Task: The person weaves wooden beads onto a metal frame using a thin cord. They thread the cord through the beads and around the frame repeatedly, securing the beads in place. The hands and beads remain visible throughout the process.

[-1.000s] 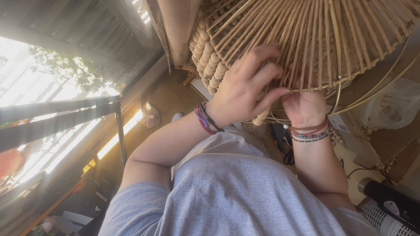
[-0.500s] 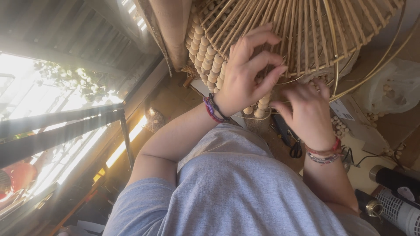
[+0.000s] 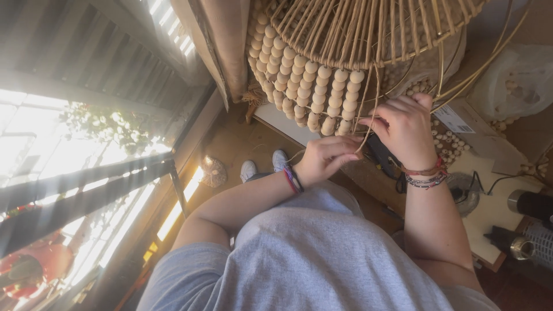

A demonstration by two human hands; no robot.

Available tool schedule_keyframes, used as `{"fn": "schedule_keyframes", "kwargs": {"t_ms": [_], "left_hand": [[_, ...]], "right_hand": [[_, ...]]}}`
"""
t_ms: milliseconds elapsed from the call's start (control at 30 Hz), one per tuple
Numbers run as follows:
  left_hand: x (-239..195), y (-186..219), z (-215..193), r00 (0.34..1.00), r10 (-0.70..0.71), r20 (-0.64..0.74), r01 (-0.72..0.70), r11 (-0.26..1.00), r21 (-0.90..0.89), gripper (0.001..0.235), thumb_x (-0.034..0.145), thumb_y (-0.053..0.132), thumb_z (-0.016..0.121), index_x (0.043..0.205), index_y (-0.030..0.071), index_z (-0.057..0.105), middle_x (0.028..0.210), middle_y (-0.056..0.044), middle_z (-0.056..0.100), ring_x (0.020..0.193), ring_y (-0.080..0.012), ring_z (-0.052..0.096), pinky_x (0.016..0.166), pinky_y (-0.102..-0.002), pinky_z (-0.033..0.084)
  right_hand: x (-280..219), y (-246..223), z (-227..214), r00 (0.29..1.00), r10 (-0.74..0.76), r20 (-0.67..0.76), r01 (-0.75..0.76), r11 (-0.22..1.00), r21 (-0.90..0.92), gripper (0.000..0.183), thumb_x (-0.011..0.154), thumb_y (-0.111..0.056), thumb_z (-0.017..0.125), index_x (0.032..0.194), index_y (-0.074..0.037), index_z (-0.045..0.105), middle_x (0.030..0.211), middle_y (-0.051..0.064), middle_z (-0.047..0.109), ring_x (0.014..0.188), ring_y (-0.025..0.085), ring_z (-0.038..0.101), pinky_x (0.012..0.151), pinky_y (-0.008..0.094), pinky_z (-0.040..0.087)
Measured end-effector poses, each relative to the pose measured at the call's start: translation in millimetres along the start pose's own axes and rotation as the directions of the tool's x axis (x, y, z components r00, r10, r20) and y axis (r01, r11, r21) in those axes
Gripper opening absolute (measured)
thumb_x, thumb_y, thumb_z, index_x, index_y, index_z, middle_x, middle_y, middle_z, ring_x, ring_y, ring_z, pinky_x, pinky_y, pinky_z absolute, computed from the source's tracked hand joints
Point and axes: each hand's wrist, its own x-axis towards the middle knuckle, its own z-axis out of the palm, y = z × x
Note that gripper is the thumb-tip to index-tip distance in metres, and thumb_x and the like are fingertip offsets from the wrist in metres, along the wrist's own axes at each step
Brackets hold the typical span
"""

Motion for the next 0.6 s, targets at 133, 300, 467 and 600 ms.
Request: {"fn": "schedule_keyframes", "kwargs": {"t_ms": [133, 300, 467, 600], "left_hand": [[25.4, 4.8, -26.1, 0.978, -0.140, 0.156, 0.154, 0.984, -0.087, 0.016, 0.101, 0.024, 0.068, 0.095, 0.012, 0.077, 0.078, -0.006, 0.073, 0.080, -0.0238, 0.074, 0.066, -0.033, 0.056], [52.3, 20.7, -45.0, 0.942, -0.160, 0.295, 0.227, 0.951, -0.210, 0.020, 0.102, 0.026, 0.066, 0.094, 0.010, 0.076, 0.072, -0.006, 0.073, 0.066, -0.0137, 0.069, 0.060, -0.027, 0.052], [53.3, 29.2, -42.6, 0.856, -0.267, 0.443, 0.467, 0.767, -0.439, 0.023, 0.104, 0.025, 0.063, 0.093, 0.008, 0.075, 0.079, -0.006, 0.075, 0.076, -0.0120, 0.072, 0.066, -0.024, 0.052], [45.4, 59.3, 19.1, 0.901, -0.327, 0.283, 0.423, 0.529, -0.735, 0.028, 0.107, 0.021, 0.054, 0.087, 0.007, 0.068, 0.071, -0.003, 0.063, 0.074, -0.0081, 0.058, 0.078, -0.022, 0.049]], "right_hand": [[-3.8, -1.9, 6.4, 0.999, 0.033, 0.004, -0.033, 0.999, 0.011, 0.024, 0.093, -0.037, 0.084, 0.091, -0.017, 0.073, 0.070, -0.001, 0.062, 0.076, 0.023, 0.063, 0.091, 0.039, 0.037], [2.6, -15.8, 0.6, 0.998, 0.060, 0.011, -0.060, 0.998, 0.019, 0.023, 0.095, -0.034, 0.085, 0.090, -0.015, 0.072, 0.068, 0.002, 0.059, 0.075, 0.025, 0.062, 0.092, 0.038, 0.036], [-3.4, -24.6, 5.5, 0.981, 0.190, 0.049, -0.193, 0.979, 0.071, 0.023, 0.087, -0.026, 0.091, 0.097, -0.015, 0.073, 0.074, 0.001, 0.067, 0.081, 0.023, 0.066, 0.096, 0.035, 0.035], [14.4, -70.1, -16.5, 0.979, 0.204, 0.027, -0.206, 0.968, 0.145, 0.021, 0.094, -0.027, 0.088, 0.101, -0.013, 0.073, 0.076, 0.001, 0.069, 0.083, 0.022, 0.068, 0.100, 0.033, 0.036]]}}
